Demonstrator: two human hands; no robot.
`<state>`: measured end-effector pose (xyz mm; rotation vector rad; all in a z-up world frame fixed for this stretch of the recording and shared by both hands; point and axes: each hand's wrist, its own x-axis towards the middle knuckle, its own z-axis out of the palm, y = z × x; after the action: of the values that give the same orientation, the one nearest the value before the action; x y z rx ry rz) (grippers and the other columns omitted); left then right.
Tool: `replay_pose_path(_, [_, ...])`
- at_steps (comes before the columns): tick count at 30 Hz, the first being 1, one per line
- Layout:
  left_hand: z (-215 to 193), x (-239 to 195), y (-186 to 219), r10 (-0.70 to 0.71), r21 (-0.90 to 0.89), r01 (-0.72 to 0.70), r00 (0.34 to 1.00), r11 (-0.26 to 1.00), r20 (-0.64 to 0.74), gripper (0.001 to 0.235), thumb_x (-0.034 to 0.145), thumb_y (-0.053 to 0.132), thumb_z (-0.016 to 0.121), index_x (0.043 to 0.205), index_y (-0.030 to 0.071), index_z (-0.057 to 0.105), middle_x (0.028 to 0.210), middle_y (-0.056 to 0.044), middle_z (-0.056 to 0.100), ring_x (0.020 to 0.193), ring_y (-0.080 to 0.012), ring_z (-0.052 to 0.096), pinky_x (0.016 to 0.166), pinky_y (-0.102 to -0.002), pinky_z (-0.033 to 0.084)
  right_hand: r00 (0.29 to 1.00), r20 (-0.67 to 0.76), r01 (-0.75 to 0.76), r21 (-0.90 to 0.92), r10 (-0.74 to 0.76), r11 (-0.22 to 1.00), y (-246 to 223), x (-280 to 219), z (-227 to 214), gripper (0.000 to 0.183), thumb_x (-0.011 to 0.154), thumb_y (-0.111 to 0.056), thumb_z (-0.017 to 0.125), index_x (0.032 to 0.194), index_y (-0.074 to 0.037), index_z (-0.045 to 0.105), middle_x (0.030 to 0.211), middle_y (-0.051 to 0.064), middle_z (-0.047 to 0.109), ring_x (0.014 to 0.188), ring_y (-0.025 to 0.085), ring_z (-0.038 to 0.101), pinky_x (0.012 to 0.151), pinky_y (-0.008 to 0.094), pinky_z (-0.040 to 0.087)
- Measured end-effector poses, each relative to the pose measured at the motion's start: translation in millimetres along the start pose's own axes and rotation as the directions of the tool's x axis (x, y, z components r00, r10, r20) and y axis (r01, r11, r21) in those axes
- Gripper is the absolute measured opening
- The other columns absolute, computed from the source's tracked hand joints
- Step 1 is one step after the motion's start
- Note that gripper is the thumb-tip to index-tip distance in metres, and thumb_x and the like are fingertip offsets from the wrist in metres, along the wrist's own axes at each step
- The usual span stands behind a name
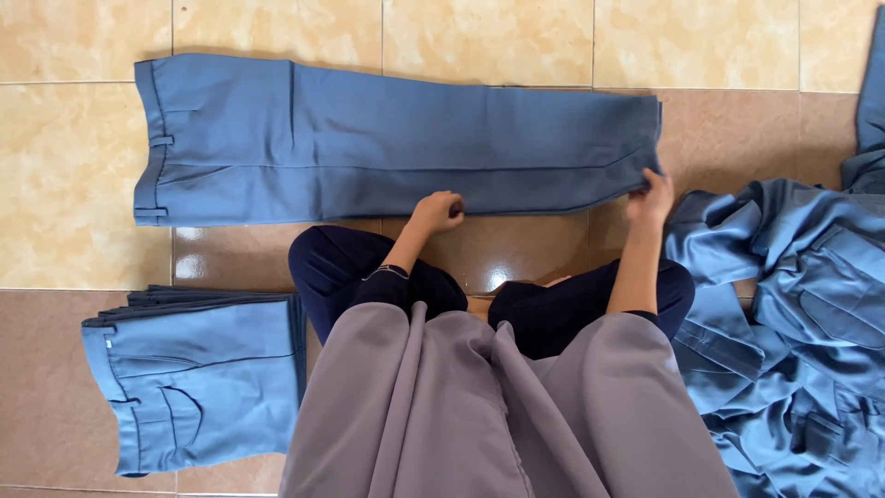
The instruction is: The person sits on a tiled floor and folds two pairs of blue trousers by hand. They smooth each pair, fold the legs together, then fold the garment into a compact rectangle and place it on a growing stack to the left.
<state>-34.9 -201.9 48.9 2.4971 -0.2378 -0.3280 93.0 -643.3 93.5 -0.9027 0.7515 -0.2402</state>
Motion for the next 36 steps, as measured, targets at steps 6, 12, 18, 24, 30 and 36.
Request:
replay_pose_path(6, [15,61,42,-0.289,-0.702,0.163,0.955,0.693,-0.063,0.047,0.098,0.058,0.068,0.119,0.015,0.07,0.112,-0.014,0.074,0.106,-0.0316,0.072,0.085,-0.044,0.061,0.779,0.52,0.62,-0.554,-0.351,0.555,83,11,4,0.037,0.089,0.007,0.075,0.124,-0.004,0.071,0.108,0.028,0.069,0.1,0.042,0.068,0.078,0.049,0.059])
replay_pose_path(12, [43,115,98,-0.417,-0.895,0.284,0.9,0.343,0.126,0.075,0.096,0.066,0.067,0.135,0.003,0.063,0.131,-0.025,0.066,0.115,-0.0365,0.069,0.084,-0.043,0.065,0.697,0.655,0.717,-0.643,-0.292,0.269,105,-106,49,0.031,0.089,0.002,0.075,0.117,-0.011,0.077,0.107,0.013,0.076,0.103,0.034,0.072,0.086,0.043,0.06])
replay_pose_path(18, [86,142,65,-0.529,-0.687,0.304,0.838,0.66,-0.137,0.053,0.096,0.039,0.069,0.133,0.002,0.066,0.126,-0.026,0.069,0.121,-0.0436,0.064,0.103,-0.052,0.055,0.556,0.815,0.827,-0.522,-0.165,0.208,144,-134,48,0.039,0.08,-0.001,0.077,0.116,-0.016,0.077,0.107,0.006,0.076,0.106,0.028,0.072,0.093,0.04,0.057])
replay_pose_path(24, [48,120,28,-0.558,-0.601,0.363,0.812,0.712,-0.171,0.049,0.097,0.04,0.069,0.133,0.008,0.068,0.127,-0.022,0.069,0.122,-0.038,0.066,0.103,-0.047,0.055,0.585,0.776,0.795,-0.606,-0.235,-0.02,105,-130,57,0.035,0.095,-0.051,0.077,0.12,-0.026,0.073,0.117,0.001,0.069,0.112,0.026,0.068,0.096,0.042,0.055])
replay_pose_path(30, [11,82,-17,-0.602,-0.598,0.385,0.769,0.703,-0.214,0.048,0.099,0.04,0.069,0.132,0.005,0.068,0.124,-0.021,0.07,0.119,-0.0376,0.067,0.097,-0.047,0.058,0.851,0.521,0.524,-0.848,-0.065,0.08,145,-67,36,0.069,0.099,-0.054,0.072,0.136,0.0,0.053,0.128,0.028,0.062,0.118,0.047,0.063,0.1,0.057,0.052])
replay_pose_path(36, [11,58,-32,-0.648,-0.582,0.446,0.738,0.679,-0.19,0.054,0.1,0.043,0.068,0.136,0.003,0.064,0.128,-0.022,0.068,0.122,-0.0374,0.066,0.097,-0.051,0.058,0.869,0.494,0.493,-0.865,-0.009,0.099,179,-24,34,0.045,0.094,-0.042,0.077,0.115,-0.003,0.071,0.103,0.02,0.074,0.101,0.041,0.072,0.082,0.053,0.059])
